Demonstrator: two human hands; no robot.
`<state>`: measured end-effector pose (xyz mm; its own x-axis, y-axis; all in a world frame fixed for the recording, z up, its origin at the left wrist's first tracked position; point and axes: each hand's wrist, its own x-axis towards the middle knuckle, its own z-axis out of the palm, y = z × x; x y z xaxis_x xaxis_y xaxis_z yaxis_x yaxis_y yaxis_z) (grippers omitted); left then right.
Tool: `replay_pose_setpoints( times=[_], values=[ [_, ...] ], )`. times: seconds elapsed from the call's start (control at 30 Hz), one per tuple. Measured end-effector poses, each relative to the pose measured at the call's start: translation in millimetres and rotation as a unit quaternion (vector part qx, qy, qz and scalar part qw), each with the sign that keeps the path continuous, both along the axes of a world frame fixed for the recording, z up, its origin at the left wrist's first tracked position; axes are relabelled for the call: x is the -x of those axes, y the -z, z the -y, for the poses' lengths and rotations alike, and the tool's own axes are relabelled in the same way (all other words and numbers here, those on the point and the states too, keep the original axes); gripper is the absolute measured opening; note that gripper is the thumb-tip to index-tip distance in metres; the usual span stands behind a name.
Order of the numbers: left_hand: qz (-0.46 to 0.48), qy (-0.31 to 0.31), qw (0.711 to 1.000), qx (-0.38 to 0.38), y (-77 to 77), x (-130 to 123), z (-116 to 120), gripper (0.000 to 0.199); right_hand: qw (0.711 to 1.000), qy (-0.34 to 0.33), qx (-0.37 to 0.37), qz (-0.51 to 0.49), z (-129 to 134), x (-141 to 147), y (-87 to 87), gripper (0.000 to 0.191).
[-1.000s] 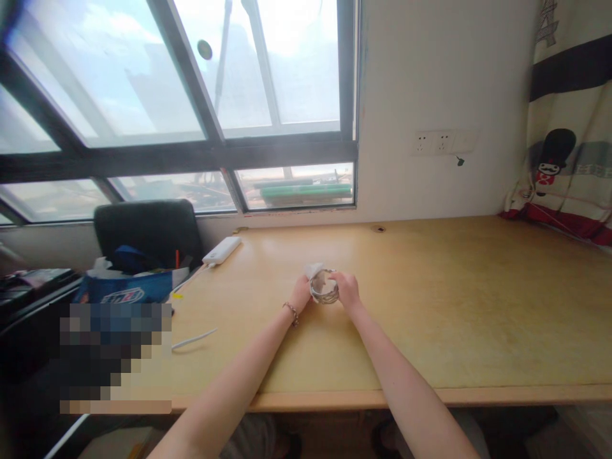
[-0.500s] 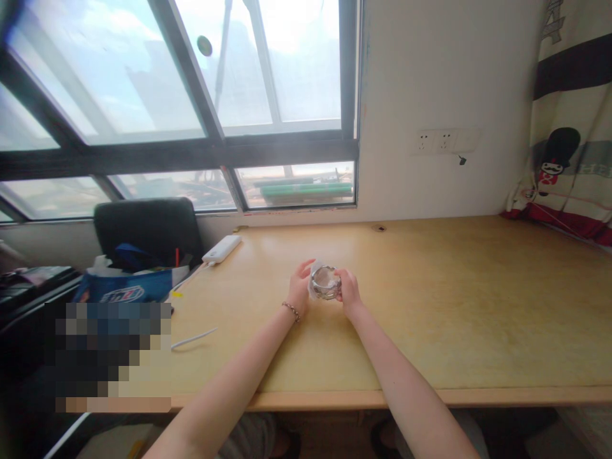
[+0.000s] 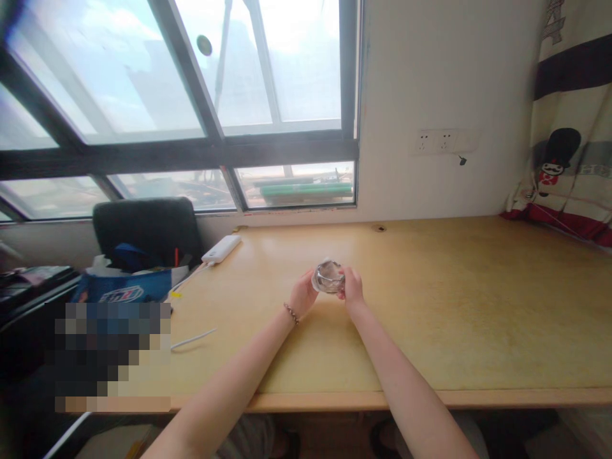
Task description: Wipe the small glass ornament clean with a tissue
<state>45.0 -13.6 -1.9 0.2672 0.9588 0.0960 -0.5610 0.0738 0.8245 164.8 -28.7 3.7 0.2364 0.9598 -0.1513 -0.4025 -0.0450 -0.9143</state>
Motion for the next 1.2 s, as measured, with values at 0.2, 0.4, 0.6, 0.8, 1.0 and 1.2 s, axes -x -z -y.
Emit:
replay_pose_setpoints(
  times=[0.2, 0.4, 0.6, 0.8, 1.0, 1.2],
  values=[
    [-0.017, 0.041, 0.999, 0.021, 0.9, 2.6, 1.1, 0.028, 0.985, -0.152, 0.059, -0.050, 3.9, 0.5, -7.8, 0.025],
    [-0.004, 0.024, 0.996, 0.082, 3.3, 1.9, -0.7, 0.023, 0.982, -0.171, 0.055, -0.053, 9.1, 8.6, -7.0, 0.024],
    [-0.032, 0.015, 0.997, 0.064, -1.4, -1.7, 0.1, 0.028, 0.997, -0.072, -0.014, -0.011, 6.4, 7.5, -2.1, 0.026],
    [-0.055, 0.011, 0.998, 0.021, -3.3, -3.7, 3.9, 0.026, 0.992, 0.041, -0.066, 0.100, 5.6, 2.5, -0.8, 0.033],
    [-0.059, 0.013, 0.998, 0.022, -0.3, -8.8, 4.7, 0.027, 0.974, 0.066, -0.104, 0.192, 9.6, -0.4, -4.6, 0.041],
    [-0.050, 0.004, 0.998, 0.029, 13.1, -13.3, 4.3, 0.029, 0.964, 0.113, -0.098, 0.218, 4.8, -5.8, -1.9, 0.045]
  ],
)
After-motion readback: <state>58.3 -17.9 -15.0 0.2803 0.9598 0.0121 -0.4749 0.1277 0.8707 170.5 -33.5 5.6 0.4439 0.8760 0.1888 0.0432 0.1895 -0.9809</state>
